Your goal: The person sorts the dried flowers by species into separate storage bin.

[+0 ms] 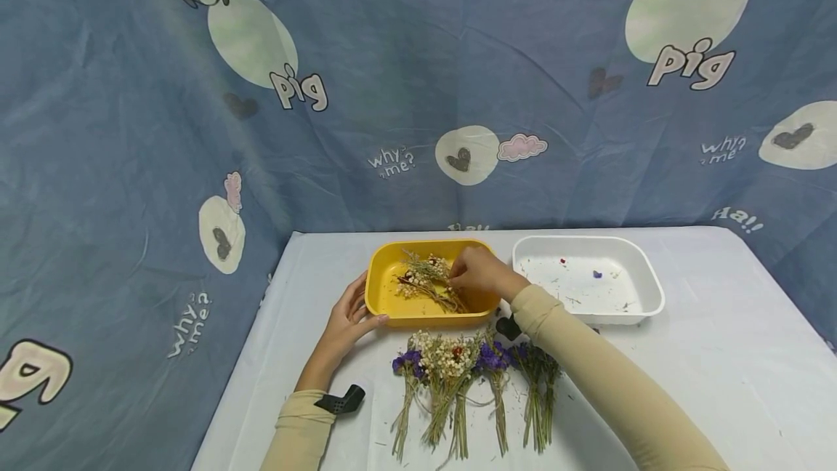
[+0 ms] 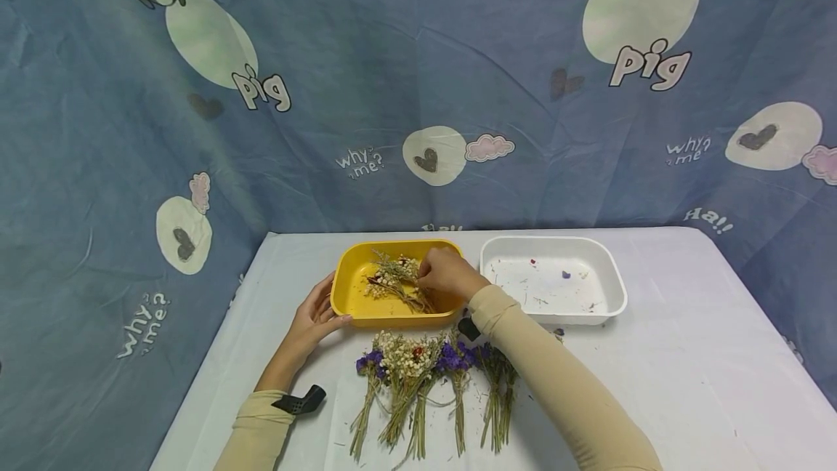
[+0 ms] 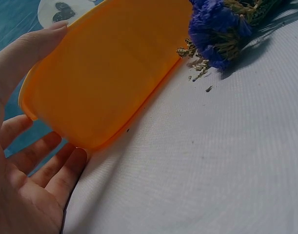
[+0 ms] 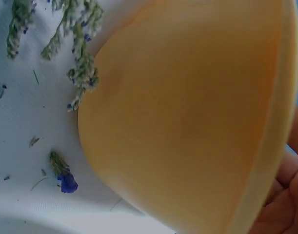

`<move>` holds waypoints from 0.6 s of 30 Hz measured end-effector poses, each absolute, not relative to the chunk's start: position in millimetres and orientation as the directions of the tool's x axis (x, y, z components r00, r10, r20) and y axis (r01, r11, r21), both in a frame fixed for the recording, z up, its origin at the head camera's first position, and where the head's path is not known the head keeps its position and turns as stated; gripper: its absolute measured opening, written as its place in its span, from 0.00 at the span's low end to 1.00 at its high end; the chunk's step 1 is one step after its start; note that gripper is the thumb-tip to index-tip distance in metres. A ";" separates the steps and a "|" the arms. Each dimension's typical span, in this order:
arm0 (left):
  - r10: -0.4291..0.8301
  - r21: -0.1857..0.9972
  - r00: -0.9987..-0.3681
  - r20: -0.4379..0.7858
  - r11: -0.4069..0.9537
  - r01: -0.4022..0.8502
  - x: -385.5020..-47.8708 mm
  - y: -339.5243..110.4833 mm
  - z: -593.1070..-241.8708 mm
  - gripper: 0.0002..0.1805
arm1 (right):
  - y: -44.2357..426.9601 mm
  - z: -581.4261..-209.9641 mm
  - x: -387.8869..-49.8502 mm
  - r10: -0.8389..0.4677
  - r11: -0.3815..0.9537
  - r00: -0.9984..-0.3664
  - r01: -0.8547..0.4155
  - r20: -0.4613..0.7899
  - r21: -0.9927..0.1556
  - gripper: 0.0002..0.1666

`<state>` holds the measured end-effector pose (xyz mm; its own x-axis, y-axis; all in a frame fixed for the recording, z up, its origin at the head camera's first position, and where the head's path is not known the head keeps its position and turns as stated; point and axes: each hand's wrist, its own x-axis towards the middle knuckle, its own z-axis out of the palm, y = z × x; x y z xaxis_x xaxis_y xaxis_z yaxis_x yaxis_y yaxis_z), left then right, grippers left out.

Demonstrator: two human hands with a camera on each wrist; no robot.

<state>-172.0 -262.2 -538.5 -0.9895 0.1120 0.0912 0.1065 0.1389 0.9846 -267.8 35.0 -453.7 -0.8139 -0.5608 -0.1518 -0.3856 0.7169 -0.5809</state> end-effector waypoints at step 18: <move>0.132 0.985 -0.985 0.110 0.117 0.126 -171.7 -262.4 -538.1 0.53 | 55.7 -437.2 -245.9 -0.489 0.548 -0.872 -0.299 -0.009 -0.781 0.14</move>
